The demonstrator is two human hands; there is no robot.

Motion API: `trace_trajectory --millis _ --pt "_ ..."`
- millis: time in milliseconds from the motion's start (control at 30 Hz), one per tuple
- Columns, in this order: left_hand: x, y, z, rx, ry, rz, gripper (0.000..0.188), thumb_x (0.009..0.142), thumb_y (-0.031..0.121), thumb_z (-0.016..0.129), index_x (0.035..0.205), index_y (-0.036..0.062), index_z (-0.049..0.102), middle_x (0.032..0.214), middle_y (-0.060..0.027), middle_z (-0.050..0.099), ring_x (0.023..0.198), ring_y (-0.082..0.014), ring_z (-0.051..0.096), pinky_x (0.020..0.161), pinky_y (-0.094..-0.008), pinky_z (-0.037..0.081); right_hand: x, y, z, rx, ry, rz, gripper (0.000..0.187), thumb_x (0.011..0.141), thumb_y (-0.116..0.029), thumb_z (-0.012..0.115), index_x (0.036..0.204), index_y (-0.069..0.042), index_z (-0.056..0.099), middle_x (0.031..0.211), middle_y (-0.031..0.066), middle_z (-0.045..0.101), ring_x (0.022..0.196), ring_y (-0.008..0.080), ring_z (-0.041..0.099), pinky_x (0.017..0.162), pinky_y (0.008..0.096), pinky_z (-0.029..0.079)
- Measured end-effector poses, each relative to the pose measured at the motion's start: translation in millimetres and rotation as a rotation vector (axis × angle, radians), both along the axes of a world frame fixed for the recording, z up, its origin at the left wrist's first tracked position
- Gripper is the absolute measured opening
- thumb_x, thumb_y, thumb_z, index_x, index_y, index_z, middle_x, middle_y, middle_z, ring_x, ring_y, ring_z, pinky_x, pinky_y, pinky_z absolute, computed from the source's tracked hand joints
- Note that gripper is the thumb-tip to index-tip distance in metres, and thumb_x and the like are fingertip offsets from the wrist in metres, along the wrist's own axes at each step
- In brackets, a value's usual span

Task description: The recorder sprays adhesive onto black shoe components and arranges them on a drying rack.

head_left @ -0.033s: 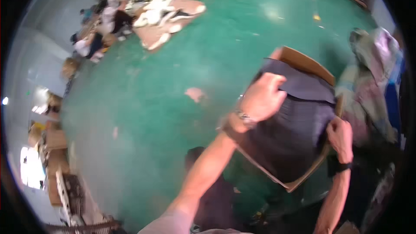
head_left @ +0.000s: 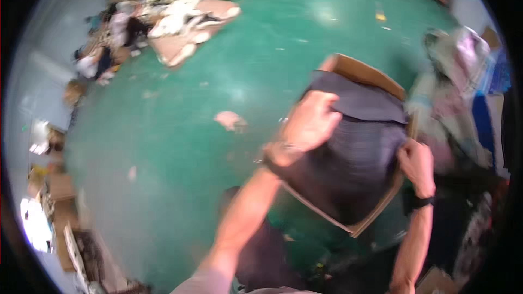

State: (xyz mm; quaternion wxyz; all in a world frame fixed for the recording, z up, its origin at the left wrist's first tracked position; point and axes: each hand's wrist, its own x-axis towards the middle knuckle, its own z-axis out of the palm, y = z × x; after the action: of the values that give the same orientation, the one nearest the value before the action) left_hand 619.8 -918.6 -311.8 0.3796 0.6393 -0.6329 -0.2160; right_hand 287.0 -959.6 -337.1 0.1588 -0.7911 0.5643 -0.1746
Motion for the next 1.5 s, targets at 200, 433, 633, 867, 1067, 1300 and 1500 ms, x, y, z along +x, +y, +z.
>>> trace_trajectory --millis 200,433,633,867,1067,1300,1500 --pt "12 -2 -36 -0.012 0.092 0.021 0.036 0.092 0.017 0.076 0.123 -0.0022 0.068 0.112 -0.0141 0.07 0.093 -0.0211 0.069 0.085 -0.0351 0.057 12 -3 35 -0.199 -0.067 -0.126 0.029 0.094 -0.029 0.073 0.101 -0.001 0.071 0.098 0.0187 0.073 0.096 0.0371 0.071 0.084 0.0454 0.055" --pt "25 -6 -34 0.057 0.037 0.16 0.026 0.094 0.016 0.073 0.113 -0.0009 0.067 0.1 -0.0097 0.071 0.087 -0.0172 0.068 0.078 -0.0332 0.057 58 -10 42 -0.309 -0.092 0.245 0.057 0.087 -0.027 0.081 0.134 -0.001 0.064 0.137 0.0206 0.064 0.128 0.0384 0.06 0.11 0.0455 0.048" --pt "38 -6 -43 0.31 0.331 0.153 0.043 0.098 0.016 0.066 0.138 0.0012 0.055 0.117 -0.0128 0.069 0.098 -0.0223 0.071 0.074 -0.0375 0.062 92 -36 44 -0.278 0.048 0.444 0.063 0.083 -0.029 0.083 0.134 0.002 0.063 0.14 0.0222 0.062 0.131 0.0391 0.058 0.112 0.0453 0.048" --pt "39 -10 -48 0.306 0.729 0.172 0.06 0.098 0.007 0.058 0.155 0.0009 0.041 0.14 -0.0225 0.061 0.118 -0.0272 0.066 0.086 -0.0397 0.06 125 -54 41 -0.164 0.155 0.509 0.067 0.083 -0.036 0.083 0.134 0.003 0.063 0.141 0.024 0.061 0.132 0.0399 0.058 0.112 0.0459 0.047" --pt "43 -18 -59 0.177 0.738 0.105 0.057 0.098 0.002 0.053 0.154 0.0026 0.043 0.137 -0.0195 0.064 0.119 -0.026 0.066 0.094 -0.0388 0.056 136 -55 35 -0.143 0.182 0.487 0.076 0.082 -0.046 0.083 0.135 0.005 0.063 0.142 0.025 0.061 0.133 0.0404 0.058 0.113 0.0465 0.046" --pt "39 -20 -50 0.083 0.937 -0.005 0.062 0.092 -0.003 0.049 0.153 0.0014 0.043 0.143 -0.0238 0.061 0.125 -0.0294 0.065 0.1 -0.0402 0.055 142 -54 40 -0.132 0.213 0.493 0.09 0.073 -0.053 0.087 0.139 0.004 0.062 0.143 0.0243 0.062 0.131 0.0409 0.059 0.112 0.0472 0.048" --pt "38 -21 -40 0.097 1.132 -0.031 0.065 0.087 -0.005 0.051 0.151 -0.0022 0.042 0.145 -0.0251 0.057 0.127 -0.0302 0.064 0.102 -0.0408 0.056 151 -54 45 -0.138 0.253 0.523 0.102 0.068 -0.064 0.087 0.141 0.002 0.059 0.132 0.0251 0.065 0.127 0.0415 0.061 0.108 0.0477 0.049"
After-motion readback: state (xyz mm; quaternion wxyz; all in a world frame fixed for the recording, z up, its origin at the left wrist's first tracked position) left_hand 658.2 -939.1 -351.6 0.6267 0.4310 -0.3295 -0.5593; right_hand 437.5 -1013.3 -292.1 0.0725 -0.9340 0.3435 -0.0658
